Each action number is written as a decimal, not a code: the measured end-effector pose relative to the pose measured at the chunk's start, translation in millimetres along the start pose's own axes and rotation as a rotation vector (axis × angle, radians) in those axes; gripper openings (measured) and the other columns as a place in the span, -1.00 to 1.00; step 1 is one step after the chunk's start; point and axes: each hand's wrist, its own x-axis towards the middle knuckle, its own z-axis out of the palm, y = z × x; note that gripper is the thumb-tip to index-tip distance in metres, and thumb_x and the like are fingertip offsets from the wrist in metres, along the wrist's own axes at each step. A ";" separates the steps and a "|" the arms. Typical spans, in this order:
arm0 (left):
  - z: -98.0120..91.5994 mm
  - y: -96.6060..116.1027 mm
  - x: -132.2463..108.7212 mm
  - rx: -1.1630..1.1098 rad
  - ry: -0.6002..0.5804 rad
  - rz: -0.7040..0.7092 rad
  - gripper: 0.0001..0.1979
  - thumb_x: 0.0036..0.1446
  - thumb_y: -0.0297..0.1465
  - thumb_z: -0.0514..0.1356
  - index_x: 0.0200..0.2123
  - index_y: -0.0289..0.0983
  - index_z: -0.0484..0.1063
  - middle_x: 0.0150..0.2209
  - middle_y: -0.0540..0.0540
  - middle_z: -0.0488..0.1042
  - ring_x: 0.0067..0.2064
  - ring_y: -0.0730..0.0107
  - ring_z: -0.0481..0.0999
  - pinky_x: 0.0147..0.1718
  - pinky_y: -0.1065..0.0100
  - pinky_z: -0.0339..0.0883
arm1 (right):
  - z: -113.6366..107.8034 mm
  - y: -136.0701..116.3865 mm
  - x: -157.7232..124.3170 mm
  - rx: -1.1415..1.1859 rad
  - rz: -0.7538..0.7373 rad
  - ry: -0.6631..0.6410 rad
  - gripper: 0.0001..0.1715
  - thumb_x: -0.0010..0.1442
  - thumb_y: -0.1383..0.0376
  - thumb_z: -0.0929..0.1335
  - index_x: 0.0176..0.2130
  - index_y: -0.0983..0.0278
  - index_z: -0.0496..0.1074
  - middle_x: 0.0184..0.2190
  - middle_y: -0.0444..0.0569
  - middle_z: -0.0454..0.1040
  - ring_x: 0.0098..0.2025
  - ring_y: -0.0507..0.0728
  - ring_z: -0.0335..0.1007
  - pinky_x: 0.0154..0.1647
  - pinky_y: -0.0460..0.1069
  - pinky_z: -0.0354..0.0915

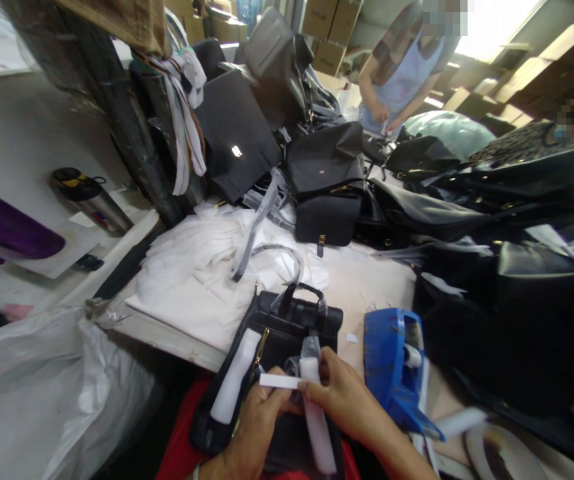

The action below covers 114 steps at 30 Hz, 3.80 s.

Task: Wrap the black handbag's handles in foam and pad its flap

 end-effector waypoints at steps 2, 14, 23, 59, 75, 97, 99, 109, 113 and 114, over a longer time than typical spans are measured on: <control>-1.7 -3.6 0.5 0.024 0.001 0.008 -0.76 0.29 -0.27 0.11 -0.27 -0.32 0.44 -0.22 -0.13 0.49 -0.16 0.20 0.49 -0.18 0.29 0.38 | 0.2 0.7 1.1 -0.001 0.017 0.002 -0.75 0.06 0.23 0.39 -0.34 0.24 0.22 -0.45 -0.16 0.38 -0.41 0.06 0.29 -0.45 -0.07 0.09; -5.9 -4.6 -0.9 0.142 0.002 0.079 -0.72 0.30 -0.23 0.09 -0.18 -0.30 0.49 -0.22 -0.14 0.50 -0.16 0.20 0.48 -0.14 0.30 0.37 | 1.3 6.9 9.4 0.114 0.075 -0.042 -0.72 -0.03 0.30 0.43 -0.28 0.26 0.31 -0.38 -0.13 0.45 -0.34 0.08 0.33 -0.39 -0.09 0.15; -9.3 -10.6 -0.6 0.096 0.067 0.055 -0.71 0.28 -0.20 0.11 -0.21 -0.31 0.46 -0.18 -0.19 0.51 -0.15 0.15 0.51 -0.16 0.27 0.42 | 0.3 -7.0 7.5 -0.093 0.084 -0.031 -0.72 0.02 0.21 0.38 -0.29 0.26 0.26 -0.38 -0.09 0.41 -0.34 0.10 0.31 -0.39 -0.06 0.10; -8.6 4.2 9.2 0.381 -0.002 0.022 -0.77 0.23 -0.21 0.16 -0.36 -0.23 0.29 -0.52 -0.07 0.56 -0.44 0.20 0.59 -0.39 0.35 0.34 | 8.5 -7.1 2.2 -0.097 0.059 0.007 -0.79 0.01 0.39 0.28 -0.29 0.23 0.16 -0.39 -0.07 0.38 -0.31 0.12 0.34 -0.35 -0.06 0.11; -11.8 1.0 21.4 0.248 0.029 -0.066 -0.65 -0.01 -0.20 0.35 -0.46 -0.27 0.26 -0.60 -0.06 0.52 -0.55 0.24 0.57 -0.52 0.46 0.25 | 14.8 5.3 0.9 0.115 0.051 -0.004 -0.82 0.12 0.34 0.27 -0.21 0.25 0.20 -0.36 -0.10 0.38 -0.30 0.09 0.34 -0.34 -0.07 0.17; -2.9 -3.2 8.0 0.392 0.091 0.109 -0.82 0.20 -0.27 0.22 -0.35 -0.25 0.36 -0.57 0.01 0.52 -0.51 0.34 0.55 -0.47 0.47 0.32 | 17.2 5.6 -0.4 0.262 0.044 -0.010 -0.82 0.04 0.38 0.27 -0.32 0.22 0.14 -0.47 -0.21 0.22 -0.42 0.03 0.18 -0.46 -0.09 0.08; -4.0 -4.2 9.2 0.405 0.078 0.110 -0.81 0.20 -0.28 0.22 -0.37 -0.25 0.35 -0.58 0.02 0.51 -0.52 0.34 0.55 -0.49 0.47 0.31 | 19.1 4.1 -2.1 0.310 0.040 -0.011 -0.86 0.07 0.36 0.25 -0.31 0.22 0.14 -0.46 -0.21 0.23 -0.41 0.02 0.18 -0.45 -0.09 0.11; -2.7 -1.7 12.6 0.385 0.044 0.066 -0.75 0.15 -0.24 0.26 -0.43 -0.24 0.30 -0.61 0.02 0.50 -0.57 0.34 0.53 -0.55 0.48 0.27 | 18.2 2.2 -5.8 0.442 0.040 -0.002 -0.83 0.18 0.20 0.28 -0.28 0.26 0.24 -0.40 -0.14 0.34 -0.29 0.09 0.29 -0.28 -0.03 0.21; -1.9 -2.7 15.0 0.380 0.038 0.052 -0.72 0.12 -0.23 0.29 -0.44 -0.24 0.27 -0.61 0.02 0.50 -0.58 0.33 0.52 -0.58 0.49 0.25 | 12.4 -1.0 -9.7 0.469 0.025 -0.014 -0.59 0.25 -0.05 0.23 -0.26 0.25 0.30 -0.35 -0.11 0.37 -0.20 0.14 0.33 -0.20 0.00 0.26; -2.0 -3.3 15.2 0.381 0.038 0.050 -0.71 0.12 -0.23 0.29 -0.44 -0.23 0.26 -0.61 0.02 0.50 -0.58 0.34 0.52 -0.58 0.49 0.25 | 10.7 -1.5 -10.7 0.482 0.022 -0.028 -0.53 0.26 -0.10 0.21 -0.25 0.25 0.31 -0.33 -0.09 0.38 -0.18 0.15 0.34 -0.21 0.00 0.27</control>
